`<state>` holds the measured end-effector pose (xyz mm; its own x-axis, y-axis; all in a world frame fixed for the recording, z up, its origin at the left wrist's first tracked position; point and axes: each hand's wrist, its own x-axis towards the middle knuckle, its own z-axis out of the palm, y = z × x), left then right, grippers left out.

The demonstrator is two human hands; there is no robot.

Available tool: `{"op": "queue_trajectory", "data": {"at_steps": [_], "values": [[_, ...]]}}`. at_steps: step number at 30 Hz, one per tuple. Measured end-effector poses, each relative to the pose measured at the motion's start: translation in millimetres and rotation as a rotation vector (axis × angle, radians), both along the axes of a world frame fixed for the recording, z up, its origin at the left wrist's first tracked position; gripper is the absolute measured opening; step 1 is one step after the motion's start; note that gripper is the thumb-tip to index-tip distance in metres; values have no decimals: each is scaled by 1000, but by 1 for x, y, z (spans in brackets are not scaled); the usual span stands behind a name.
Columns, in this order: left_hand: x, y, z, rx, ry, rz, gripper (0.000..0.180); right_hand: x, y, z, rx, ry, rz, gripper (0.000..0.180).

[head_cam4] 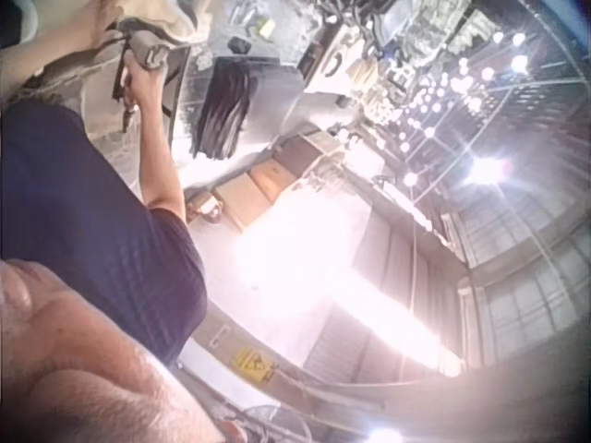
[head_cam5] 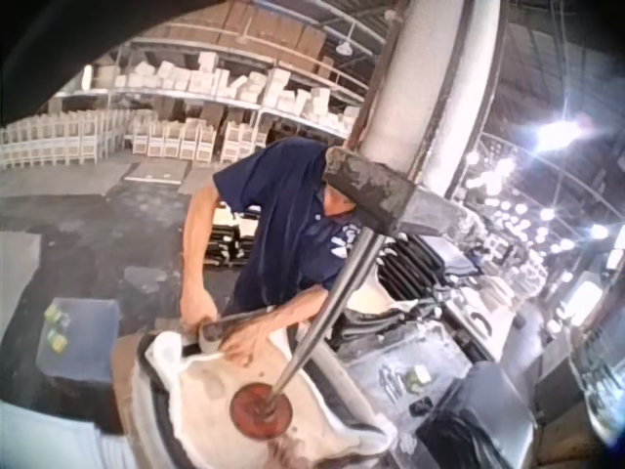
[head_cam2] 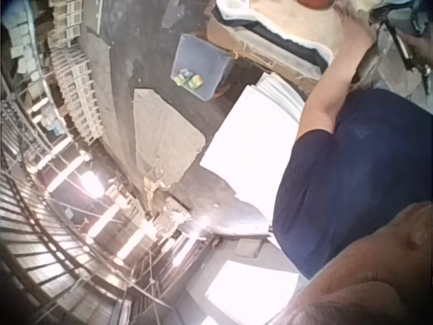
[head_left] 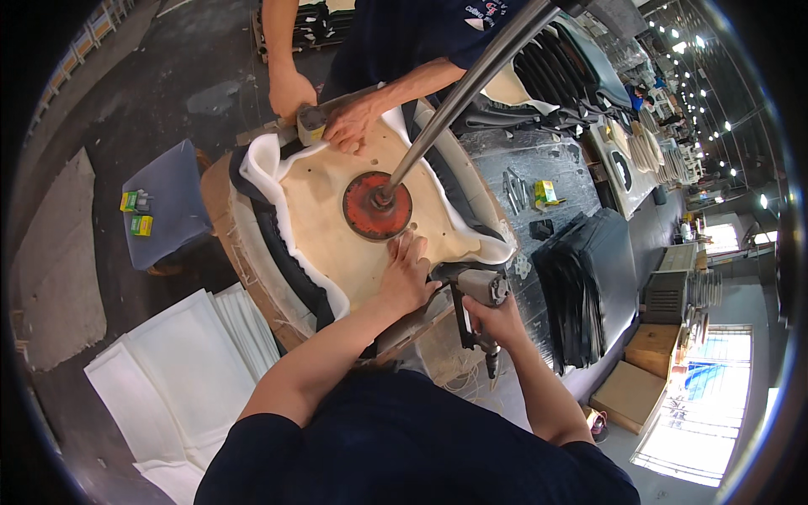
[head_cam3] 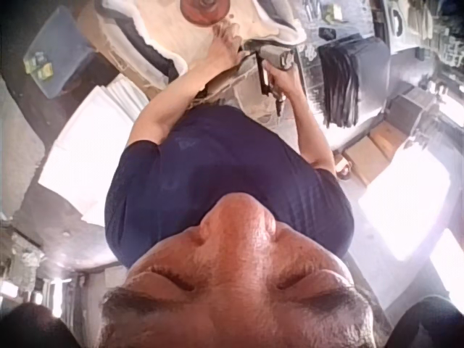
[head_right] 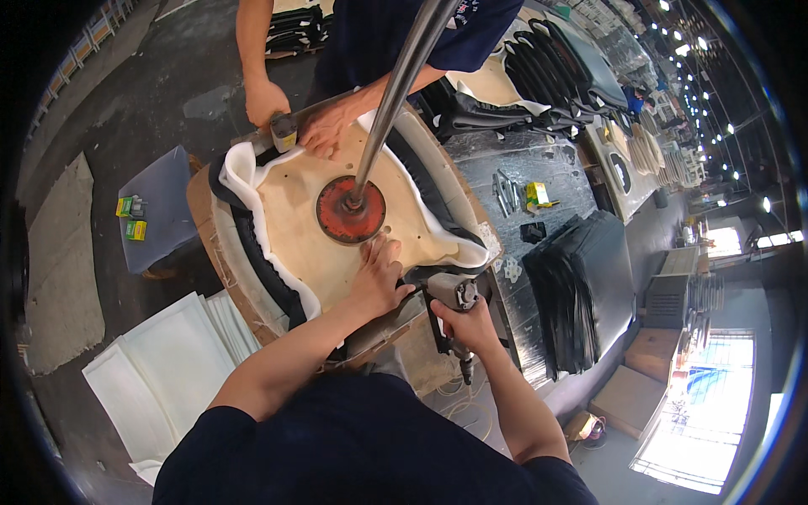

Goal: The person assembles a chair by placing a white fabric cover over a wooden seat frame, then uses a pneumatic staple gun to secure the fabric to the underside of the frame. The person repeats the process with a second seat, aligning the fabric and stapling it in place.

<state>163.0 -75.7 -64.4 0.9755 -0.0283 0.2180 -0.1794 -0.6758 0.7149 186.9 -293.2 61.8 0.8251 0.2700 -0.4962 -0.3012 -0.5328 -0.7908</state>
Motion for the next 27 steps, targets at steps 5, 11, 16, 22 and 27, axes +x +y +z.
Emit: {"op": "queue_trajectory", "data": {"at_steps": [5,11,16,22,27], "values": [[9,-7,-9,-4,-54,40,27,28,6,0,-76,11,69,28],[13,-12,-8,-57,-70,124,16,58,21,4,-219,141,128,32],[19,-14,-9,-80,-22,159,12,66,34,3,-303,158,182,32],[18,-13,-10,-87,-17,165,12,70,39,-9,-356,167,191,34],[20,-11,-9,-79,34,151,13,72,43,-4,-413,155,223,33]]}}
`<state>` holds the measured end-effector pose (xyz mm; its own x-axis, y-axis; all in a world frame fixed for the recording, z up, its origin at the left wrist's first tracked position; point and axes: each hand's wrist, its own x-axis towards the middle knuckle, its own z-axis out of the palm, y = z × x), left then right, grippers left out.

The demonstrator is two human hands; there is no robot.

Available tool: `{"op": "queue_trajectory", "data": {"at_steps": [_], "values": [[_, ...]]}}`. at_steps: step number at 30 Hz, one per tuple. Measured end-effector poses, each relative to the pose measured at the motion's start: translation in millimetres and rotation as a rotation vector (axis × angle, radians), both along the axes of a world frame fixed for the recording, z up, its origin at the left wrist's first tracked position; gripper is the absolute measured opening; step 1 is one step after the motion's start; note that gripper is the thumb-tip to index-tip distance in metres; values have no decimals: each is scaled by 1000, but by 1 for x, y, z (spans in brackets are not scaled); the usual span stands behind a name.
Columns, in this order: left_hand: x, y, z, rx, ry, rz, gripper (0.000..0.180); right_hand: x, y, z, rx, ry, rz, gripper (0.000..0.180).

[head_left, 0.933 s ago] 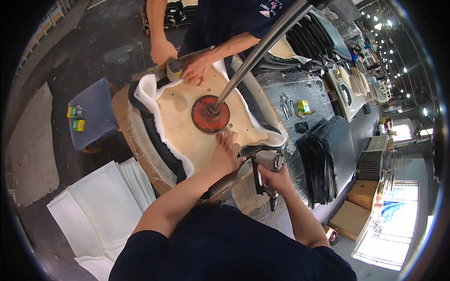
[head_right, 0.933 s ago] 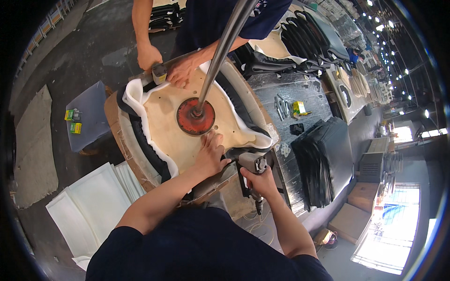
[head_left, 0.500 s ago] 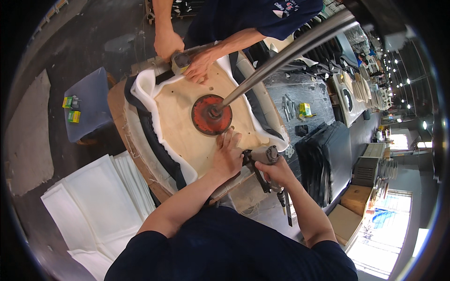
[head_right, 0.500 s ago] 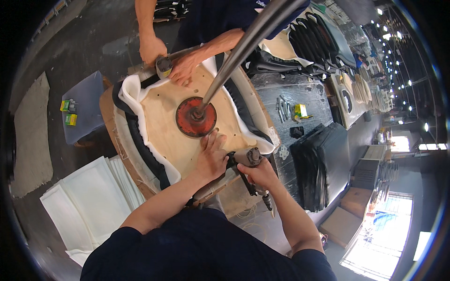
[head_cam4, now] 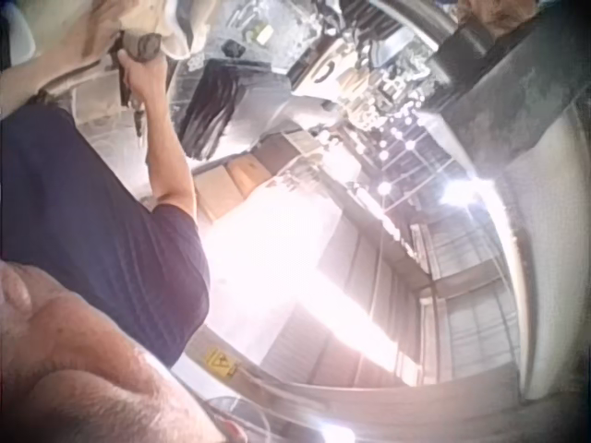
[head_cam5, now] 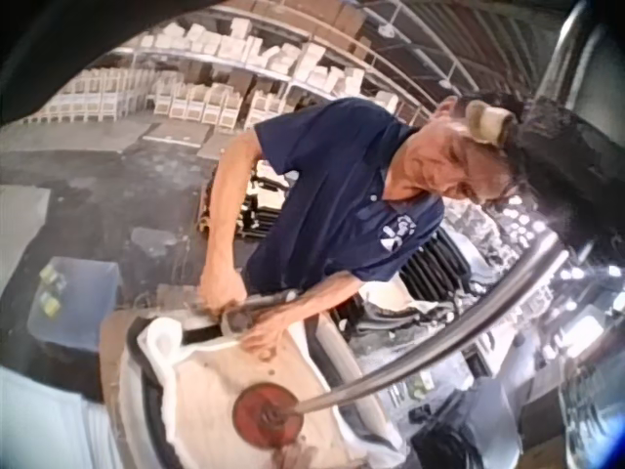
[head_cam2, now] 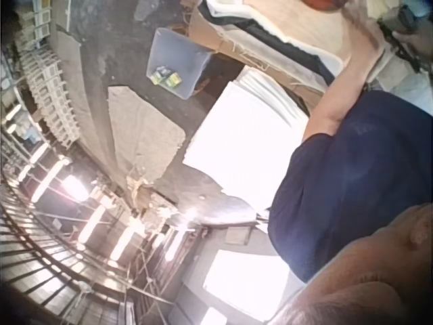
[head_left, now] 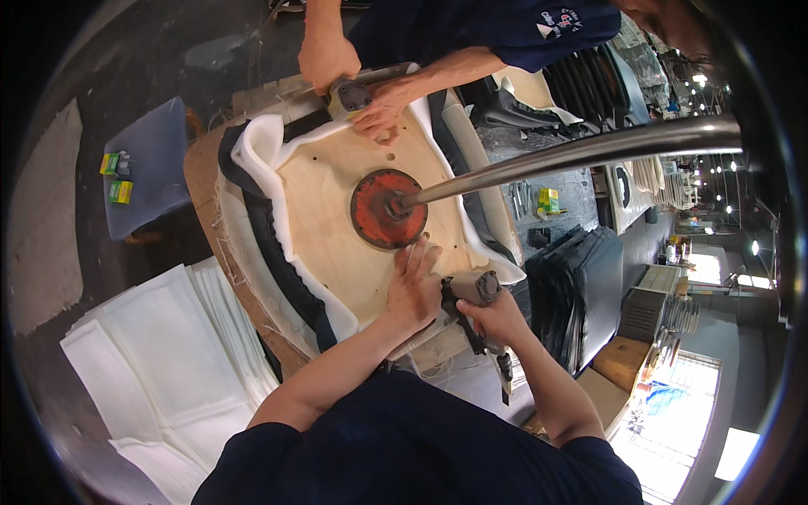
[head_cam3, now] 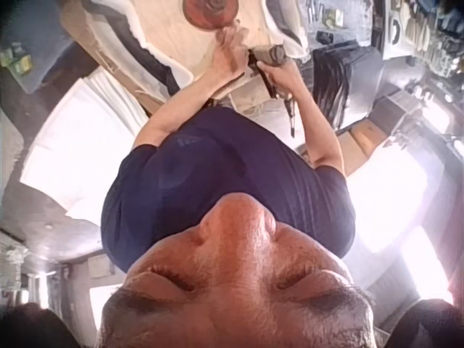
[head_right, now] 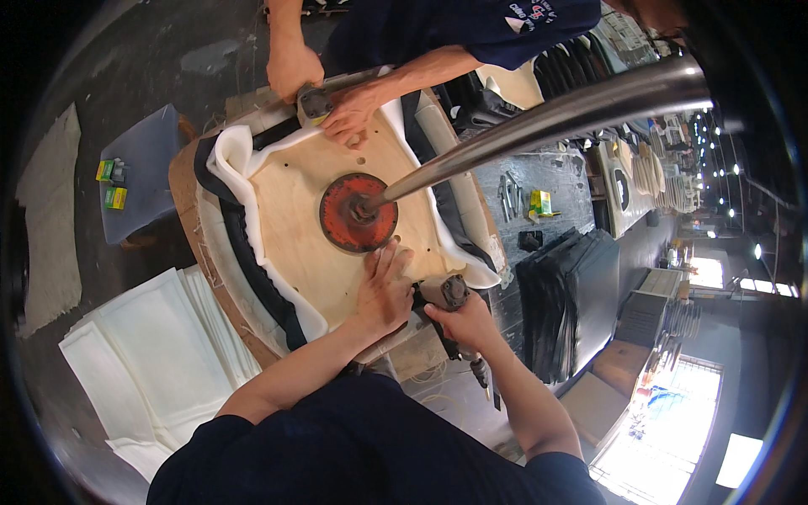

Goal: The person assembles a chair by placing a white fabric cover over a wooden seat frame, then uses a pneumatic staple gun to secure the fabric to the underside of the frame. The person repeats the process with a second seat, aligning the fabric and stapling it in place.

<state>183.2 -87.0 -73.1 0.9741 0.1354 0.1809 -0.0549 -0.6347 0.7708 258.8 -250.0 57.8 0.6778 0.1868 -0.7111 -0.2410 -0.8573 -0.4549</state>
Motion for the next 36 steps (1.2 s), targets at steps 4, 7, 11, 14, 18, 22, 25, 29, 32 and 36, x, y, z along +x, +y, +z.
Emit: {"op": "queue_trajectory", "data": {"at_steps": [4,7,11,14,18,22,25,29,32,36], "values": [[2,-1,-2,-80,-14,14,15,-3,1,-1,31,-28,-12,27],[1,-3,-2,-66,-10,15,15,-2,2,-1,10,-17,-4,27],[-1,-4,-2,-35,25,-1,16,-1,0,-3,-39,-49,12,38],[1,-2,1,-11,28,-13,17,-4,-1,-12,3,-163,58,37],[-7,9,-1,48,14,-46,21,0,6,-3,-16,-83,-12,36],[-12,10,3,29,36,-67,20,-2,-5,0,59,-37,-45,34],[-10,10,5,15,38,-39,18,-6,-6,1,92,-18,-34,35],[-12,8,8,6,106,-48,21,-12,0,1,93,-38,-17,35],[-12,7,8,15,89,-41,20,-10,8,-3,72,-50,-13,36],[-12,9,-1,79,46,-37,23,-7,16,-1,-9,-62,-14,37]]}}
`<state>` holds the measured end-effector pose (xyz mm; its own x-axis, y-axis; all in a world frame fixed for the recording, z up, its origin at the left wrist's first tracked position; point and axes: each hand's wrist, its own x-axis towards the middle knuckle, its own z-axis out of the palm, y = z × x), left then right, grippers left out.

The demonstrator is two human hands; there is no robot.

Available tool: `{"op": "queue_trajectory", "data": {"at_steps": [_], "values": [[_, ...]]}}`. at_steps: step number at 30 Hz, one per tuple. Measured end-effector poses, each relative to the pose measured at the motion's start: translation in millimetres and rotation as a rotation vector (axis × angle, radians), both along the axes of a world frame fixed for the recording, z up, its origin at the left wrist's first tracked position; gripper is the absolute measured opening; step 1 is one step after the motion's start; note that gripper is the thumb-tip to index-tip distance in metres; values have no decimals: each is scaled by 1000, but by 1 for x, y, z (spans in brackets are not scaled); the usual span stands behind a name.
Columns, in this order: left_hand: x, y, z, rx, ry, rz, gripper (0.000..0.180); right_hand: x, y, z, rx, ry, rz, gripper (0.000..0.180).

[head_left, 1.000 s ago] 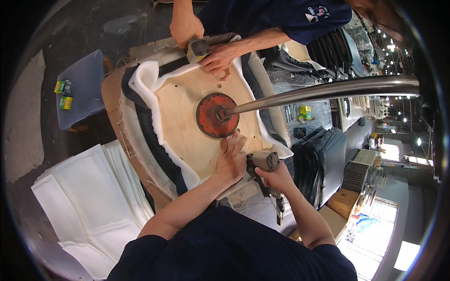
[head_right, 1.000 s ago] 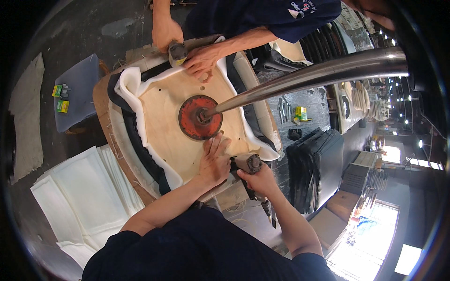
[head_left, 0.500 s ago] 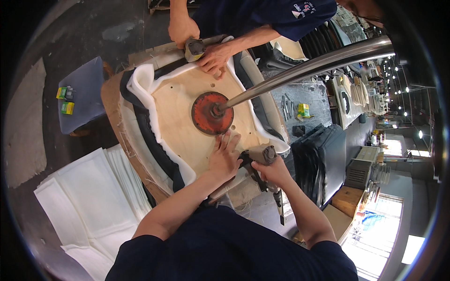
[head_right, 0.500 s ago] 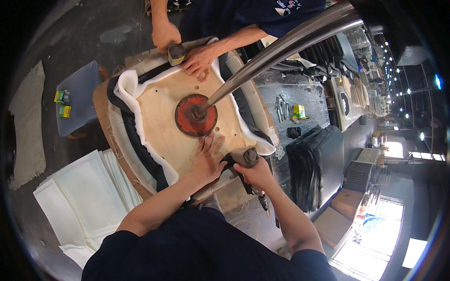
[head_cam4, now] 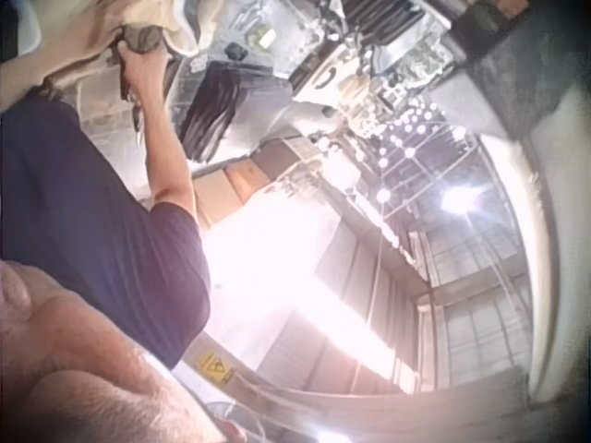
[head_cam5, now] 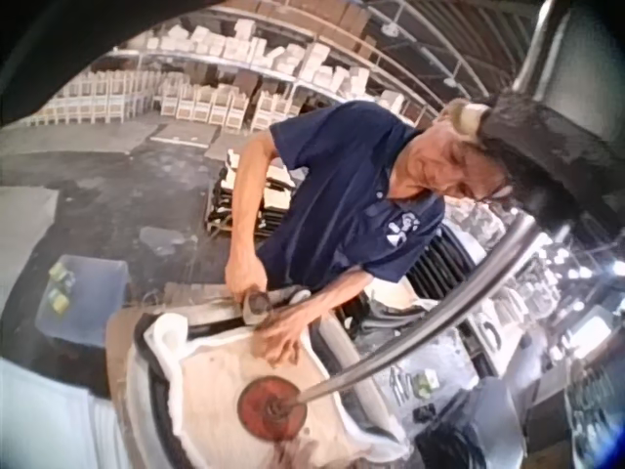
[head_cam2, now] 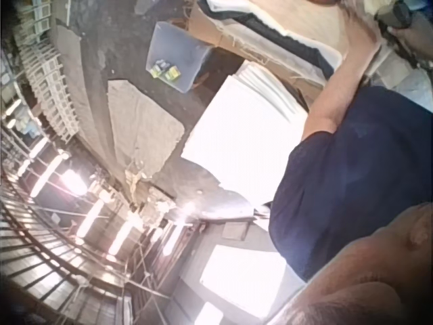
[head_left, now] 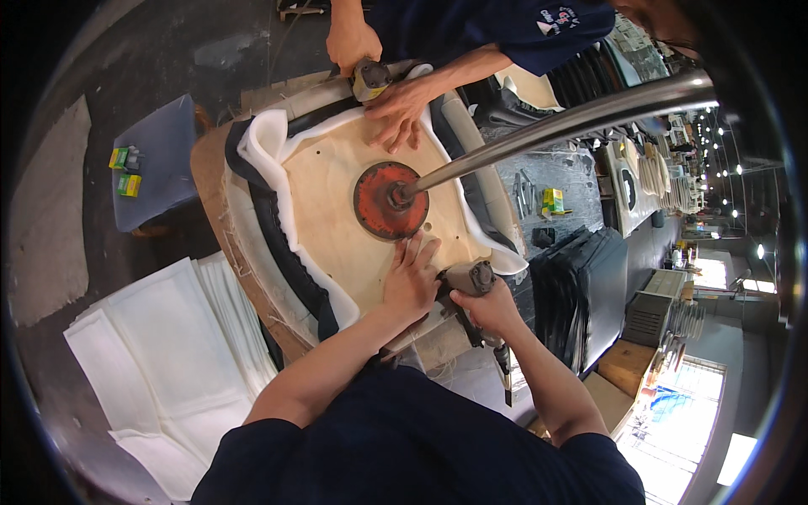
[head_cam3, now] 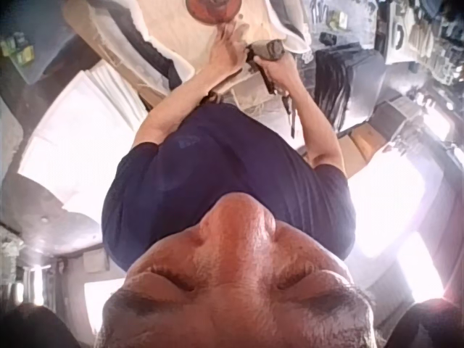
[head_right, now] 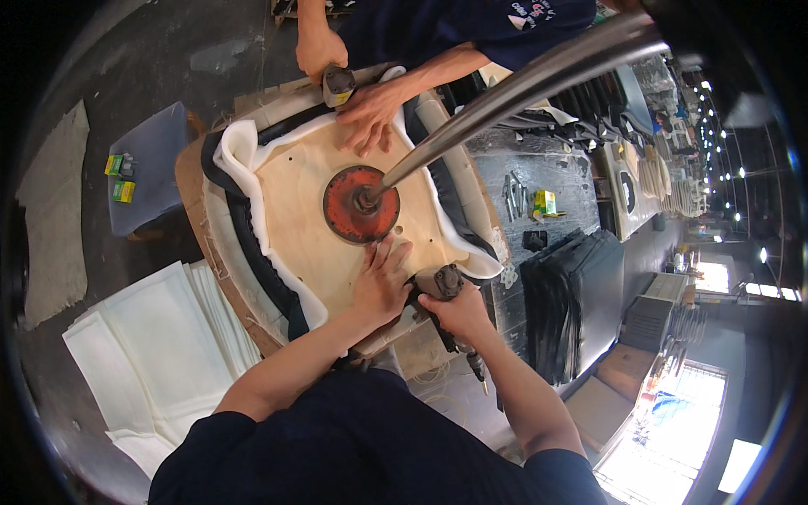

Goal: The person assembles a chair by placing a white fabric cover over a wooden seat frame, then uses a pneumatic staple gun to secure the fabric to the underside of the frame. The person repeats the process with a second seat, aligning the fabric and stapling it in place.

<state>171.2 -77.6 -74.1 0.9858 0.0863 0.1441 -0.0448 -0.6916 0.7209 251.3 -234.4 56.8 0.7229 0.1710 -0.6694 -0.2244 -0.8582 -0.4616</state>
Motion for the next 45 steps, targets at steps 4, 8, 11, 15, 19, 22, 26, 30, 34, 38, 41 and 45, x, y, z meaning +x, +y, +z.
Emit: {"op": "queue_trajectory", "data": {"at_steps": [4,8,11,15,19,22,26,30,34,38,41,45], "values": [[-17,11,2,84,25,-44,28,1,-5,3,32,14,-4,40],[-14,11,8,-7,82,-36,24,-4,-10,3,36,41,11,43],[-13,11,9,-35,82,-11,21,-10,-10,4,94,62,23,44],[-12,9,9,-61,69,11,19,-10,-4,2,34,45,38,43],[-14,8,7,-83,45,21,19,-5,3,2,-43,34,54,42],[-13,9,7,-82,69,6,19,-2,1,1,-48,64,59,41],[-14,9,5,-93,45,16,19,-8,-1,7,17,64,28,40],[-13,7,2,-84,41,23,20,-10,2,3,89,60,14,39],[-11,9,6,-72,84,-14,22,-6,3,-7,-21,-15,33,36],[-15,18,7,16,92,-39,20,-1,2,-3,-6,37,8,36],[-18,22,12,19,138,-54,23,-4,-6,-2,80,53,-5,37],[-16,21,15,-11,180,-39,23,-14,-4,3,176,72,3,36]]}}
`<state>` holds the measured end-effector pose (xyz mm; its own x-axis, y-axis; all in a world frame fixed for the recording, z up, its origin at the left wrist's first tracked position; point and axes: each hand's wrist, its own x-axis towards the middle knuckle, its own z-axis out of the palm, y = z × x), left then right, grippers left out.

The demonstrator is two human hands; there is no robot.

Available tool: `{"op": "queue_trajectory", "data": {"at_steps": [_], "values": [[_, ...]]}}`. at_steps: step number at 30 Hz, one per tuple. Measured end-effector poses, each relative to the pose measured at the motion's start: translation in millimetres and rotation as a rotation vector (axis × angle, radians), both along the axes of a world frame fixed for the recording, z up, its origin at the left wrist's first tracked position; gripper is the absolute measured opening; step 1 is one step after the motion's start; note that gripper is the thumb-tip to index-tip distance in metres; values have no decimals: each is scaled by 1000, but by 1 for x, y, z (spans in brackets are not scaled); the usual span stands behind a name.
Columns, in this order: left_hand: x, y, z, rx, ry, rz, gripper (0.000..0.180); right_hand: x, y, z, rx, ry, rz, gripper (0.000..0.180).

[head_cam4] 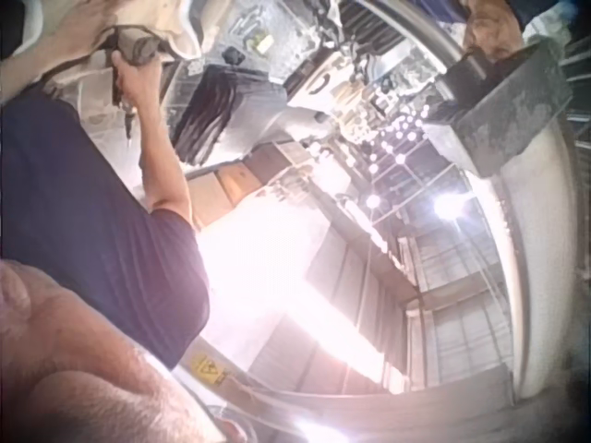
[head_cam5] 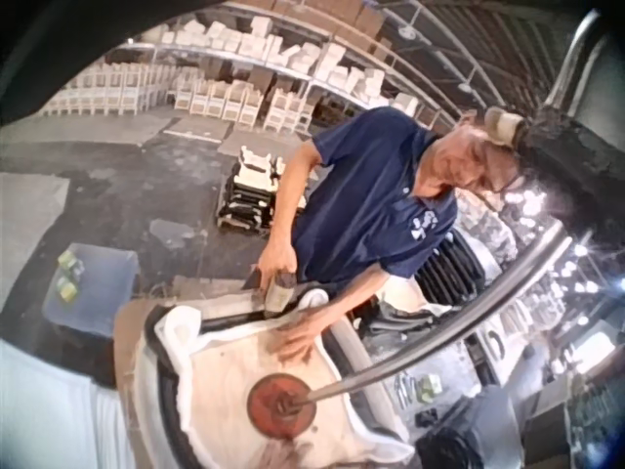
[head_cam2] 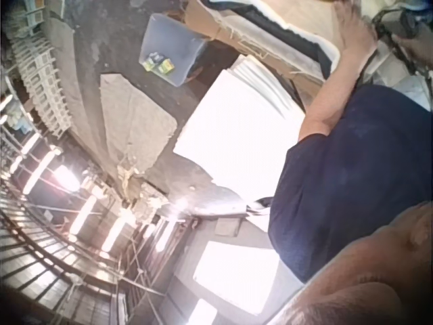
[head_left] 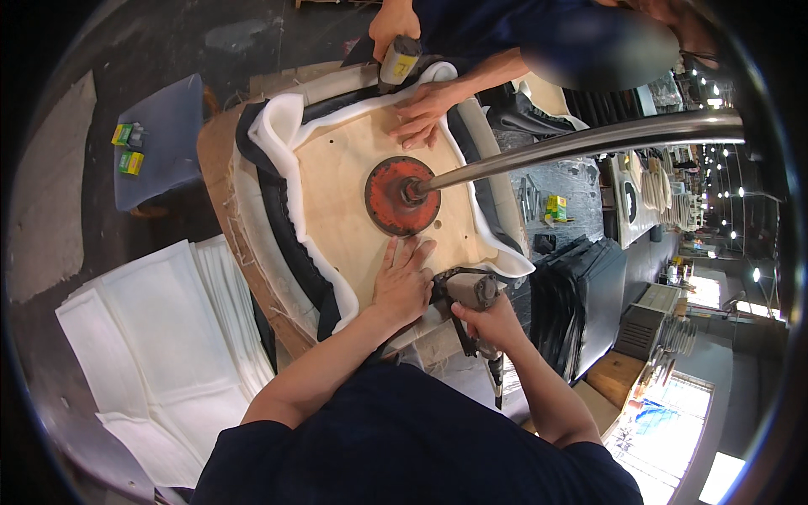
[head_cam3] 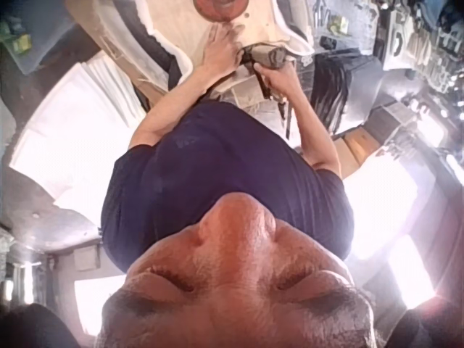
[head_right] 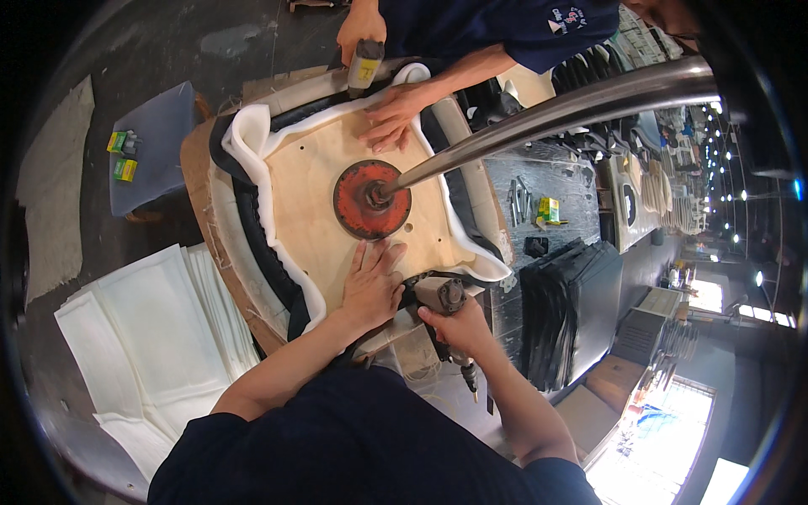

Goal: The person assembles a chair by placing a white fabric cover over a wooden seat frame, then uses a pneumatic staple gun to secure the fabric to the underside of the frame. The person repeats the process with a second seat, aligning the fabric and stapling it in place.

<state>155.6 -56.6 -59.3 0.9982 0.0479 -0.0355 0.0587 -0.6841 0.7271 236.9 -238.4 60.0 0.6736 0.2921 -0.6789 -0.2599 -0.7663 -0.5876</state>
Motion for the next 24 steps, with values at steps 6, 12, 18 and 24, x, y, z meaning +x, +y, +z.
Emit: {"op": "queue_trajectory", "data": {"at_steps": [6,12,18,24], "values": [[-3,-5,-6,-14,-74,46,15,0,16,-6,-139,-25,-9,34],[-8,3,-7,40,-108,-8,18,8,4,-7,-77,49,29,33],[-5,4,-3,12,-16,-12,24,-6,7,-2,-15,49,-2,33],[-8,2,-8,28,-81,13,23,-6,25,0,-170,33,31,34]]}}
